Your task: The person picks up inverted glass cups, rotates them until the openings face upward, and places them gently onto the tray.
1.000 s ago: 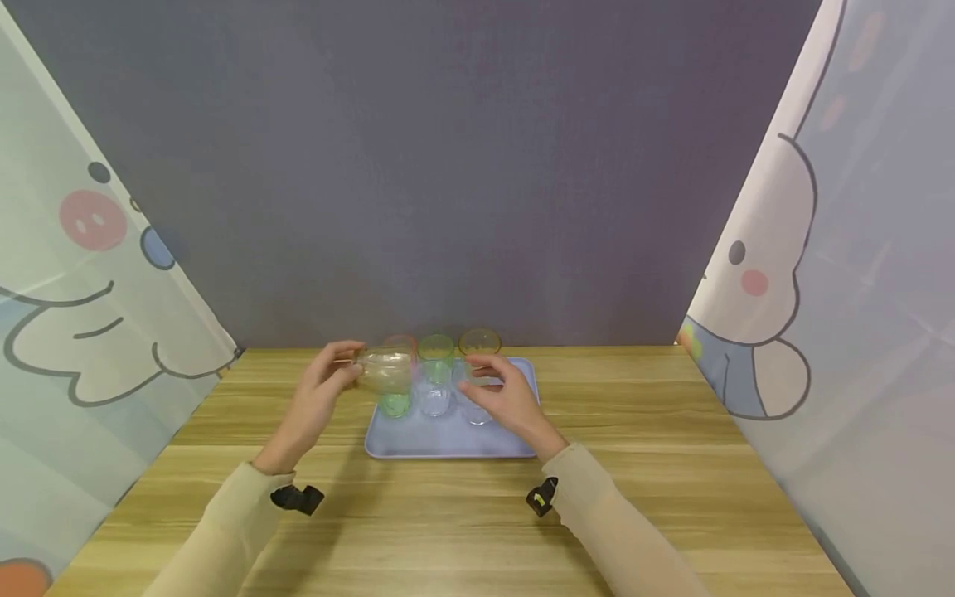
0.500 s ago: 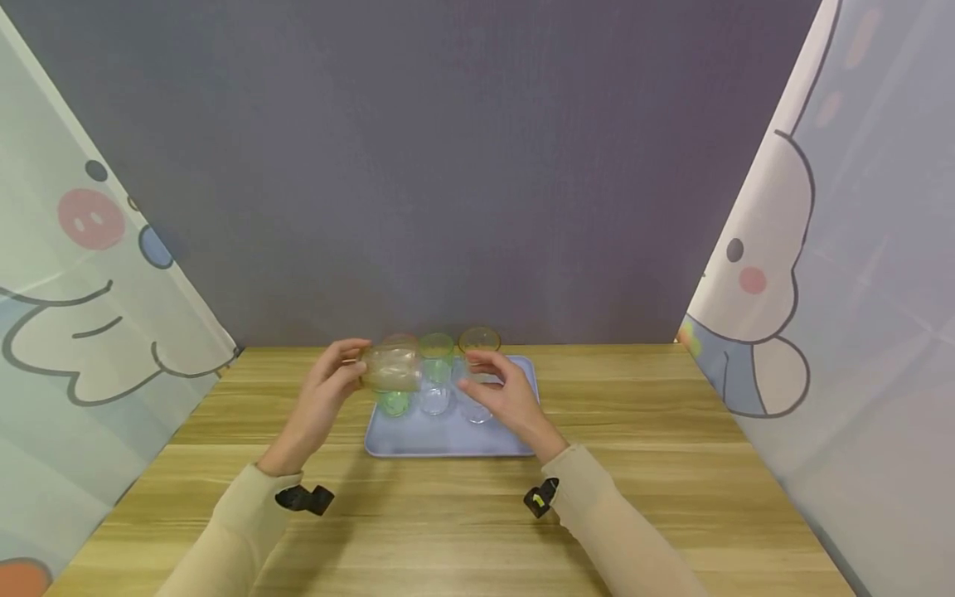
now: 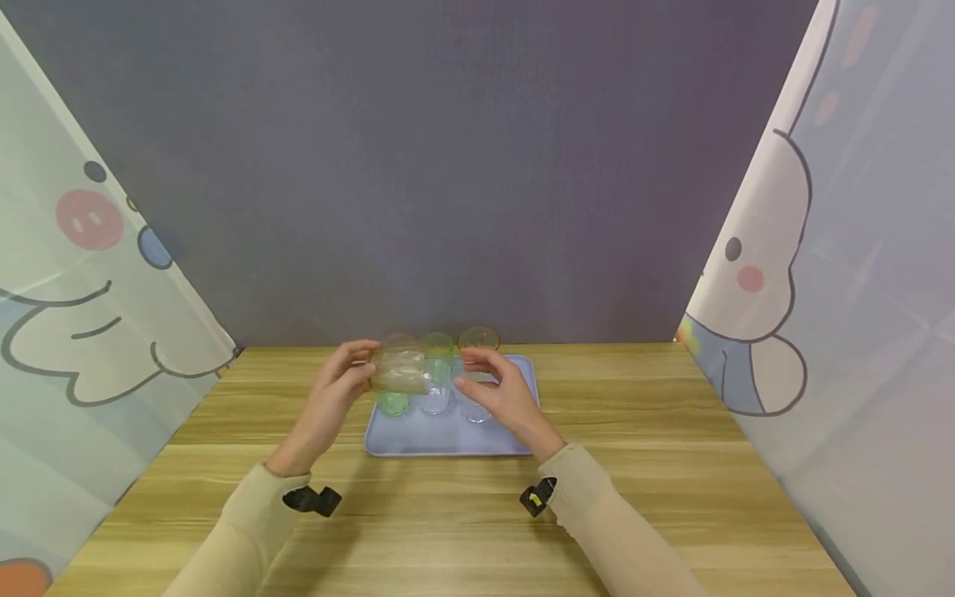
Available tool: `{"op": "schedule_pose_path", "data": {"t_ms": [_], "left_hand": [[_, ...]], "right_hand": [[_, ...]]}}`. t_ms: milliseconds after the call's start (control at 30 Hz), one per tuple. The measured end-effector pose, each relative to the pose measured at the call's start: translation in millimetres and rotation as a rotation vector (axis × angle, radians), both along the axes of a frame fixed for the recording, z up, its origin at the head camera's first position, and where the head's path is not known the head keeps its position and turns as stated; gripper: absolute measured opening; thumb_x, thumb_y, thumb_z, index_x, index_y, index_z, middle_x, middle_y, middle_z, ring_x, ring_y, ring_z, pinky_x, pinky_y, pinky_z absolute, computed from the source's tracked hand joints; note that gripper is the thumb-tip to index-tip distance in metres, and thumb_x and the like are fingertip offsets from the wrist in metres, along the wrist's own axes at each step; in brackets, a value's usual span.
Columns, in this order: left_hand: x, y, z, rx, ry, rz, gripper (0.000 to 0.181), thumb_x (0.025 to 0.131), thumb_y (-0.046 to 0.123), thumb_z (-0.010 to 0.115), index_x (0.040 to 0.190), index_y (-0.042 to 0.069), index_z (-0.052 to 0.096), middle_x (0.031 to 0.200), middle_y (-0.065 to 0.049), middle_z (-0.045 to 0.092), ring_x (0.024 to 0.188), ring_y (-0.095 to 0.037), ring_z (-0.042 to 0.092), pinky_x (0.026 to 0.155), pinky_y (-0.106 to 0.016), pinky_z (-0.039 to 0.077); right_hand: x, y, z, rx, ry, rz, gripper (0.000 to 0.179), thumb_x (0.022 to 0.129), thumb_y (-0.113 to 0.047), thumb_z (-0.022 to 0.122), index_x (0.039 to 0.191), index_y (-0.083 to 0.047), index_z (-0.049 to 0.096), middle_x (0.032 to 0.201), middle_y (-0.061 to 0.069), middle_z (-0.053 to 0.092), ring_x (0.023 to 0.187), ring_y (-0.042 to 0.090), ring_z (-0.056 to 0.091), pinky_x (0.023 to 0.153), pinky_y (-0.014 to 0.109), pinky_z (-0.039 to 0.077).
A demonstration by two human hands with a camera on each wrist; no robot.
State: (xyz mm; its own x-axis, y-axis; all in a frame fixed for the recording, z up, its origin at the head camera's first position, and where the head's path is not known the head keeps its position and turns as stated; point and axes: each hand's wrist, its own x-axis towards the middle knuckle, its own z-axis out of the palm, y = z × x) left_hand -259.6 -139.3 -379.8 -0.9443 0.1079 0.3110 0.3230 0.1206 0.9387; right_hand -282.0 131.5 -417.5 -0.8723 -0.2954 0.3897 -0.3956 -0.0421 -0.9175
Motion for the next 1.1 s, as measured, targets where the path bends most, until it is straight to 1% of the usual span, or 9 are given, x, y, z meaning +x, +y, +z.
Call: {"op": "schedule_pose_path", "data": {"t_ms": [133, 233, 333, 500, 733, 867, 1033, 1100], "left_hand": [[-1.3, 4.6, -4.1, -0.005, -0.018, 0.000, 0.035, 0.102, 0.008, 0.055, 0.137, 0.001, 0.054, 0.130, -0.017, 0.053, 0.102, -0.020, 0.057, 0.083, -0.029, 0.052], [-1.9, 7.7, -7.0, -0.009, -0.031, -0.007, 0.035, 0.102, 0.009, 0.055, 0.136, 0.003, 0.055, 0.130, -0.016, 0.052, 0.101, -0.019, 0.056, 0.084, -0.030, 0.052], [-2.1, 10.2, -9.4, -0.010, -0.029, -0.010, 0.034, 0.102, 0.009, 0.055, 0.136, 0.003, 0.055, 0.130, -0.017, 0.051, 0.099, -0.020, 0.056, 0.084, -0.031, 0.052], [-2.1, 13.8, -13.9, -0.009, -0.027, -0.002, 0.035, 0.102, 0.007, 0.055, 0.136, 0.000, 0.055, 0.130, -0.018, 0.051, 0.100, -0.019, 0.058, 0.084, -0.032, 0.053], [-2.3, 19.9, -21.2, 0.004, -0.038, -0.027, 0.036, 0.101, 0.005, 0.055, 0.135, -0.005, 0.054, 0.127, -0.021, 0.052, 0.102, -0.017, 0.058, 0.085, -0.031, 0.053], [-1.9, 23.1, -22.1, -0.003, -0.039, -0.025, 0.036, 0.101, 0.006, 0.056, 0.136, -0.003, 0.054, 0.128, -0.020, 0.052, 0.104, -0.019, 0.058, 0.085, -0.034, 0.053], [-0.8, 25.5, -23.5, -0.024, -0.046, -0.054, 0.037, 0.102, 0.011, 0.057, 0.137, 0.000, 0.054, 0.130, -0.018, 0.052, 0.107, -0.022, 0.057, 0.088, -0.038, 0.051], [-0.7, 26.3, -24.8, -0.031, -0.054, -0.063, 0.036, 0.103, 0.012, 0.057, 0.137, 0.002, 0.054, 0.131, -0.017, 0.051, 0.108, -0.023, 0.057, 0.089, -0.039, 0.050]], "right_hand": [[0.3, 0.5, 0.4, -0.007, 0.000, 0.015, 0.050, 0.093, -0.005, 0.070, 0.140, 0.004, 0.054, 0.140, 0.022, 0.055, 0.127, 0.048, 0.051, 0.097, 0.031, 0.051], [0.5, 0.6, -0.2, -0.016, 0.000, 0.022, 0.051, 0.093, -0.005, 0.070, 0.140, 0.005, 0.054, 0.140, 0.024, 0.055, 0.128, 0.050, 0.050, 0.098, 0.032, 0.051], [0.6, 0.8, -1.2, -0.020, -0.002, 0.026, 0.051, 0.093, -0.005, 0.070, 0.140, 0.006, 0.053, 0.140, 0.024, 0.055, 0.128, 0.050, 0.049, 0.098, 0.031, 0.051], [0.9, 0.4, -2.6, -0.011, 0.008, 0.037, 0.053, 0.093, -0.005, 0.069, 0.140, 0.008, 0.051, 0.139, 0.024, 0.055, 0.127, 0.049, 0.050, 0.098, 0.030, 0.050], [3.0, -1.0, -3.7, -0.003, 0.012, 0.033, 0.052, 0.093, -0.004, 0.069, 0.140, 0.009, 0.052, 0.137, 0.023, 0.057, 0.126, 0.047, 0.052, 0.092, 0.029, 0.052], [3.7, -1.3, -3.2, 0.007, 0.004, 0.039, 0.053, 0.093, -0.006, 0.069, 0.141, 0.007, 0.052, 0.138, 0.023, 0.056, 0.127, 0.045, 0.052, 0.092, 0.030, 0.052], [4.3, -2.1, -3.1, 0.001, 0.020, 0.054, 0.055, 0.093, -0.007, 0.069, 0.142, 0.010, 0.050, 0.139, 0.026, 0.055, 0.127, 0.048, 0.051, 0.095, 0.032, 0.051], [4.6, -2.2, -3.4, -0.005, 0.029, 0.063, 0.055, 0.094, -0.007, 0.070, 0.142, 0.010, 0.049, 0.140, 0.027, 0.054, 0.126, 0.046, 0.051, 0.096, 0.034, 0.052]]}}
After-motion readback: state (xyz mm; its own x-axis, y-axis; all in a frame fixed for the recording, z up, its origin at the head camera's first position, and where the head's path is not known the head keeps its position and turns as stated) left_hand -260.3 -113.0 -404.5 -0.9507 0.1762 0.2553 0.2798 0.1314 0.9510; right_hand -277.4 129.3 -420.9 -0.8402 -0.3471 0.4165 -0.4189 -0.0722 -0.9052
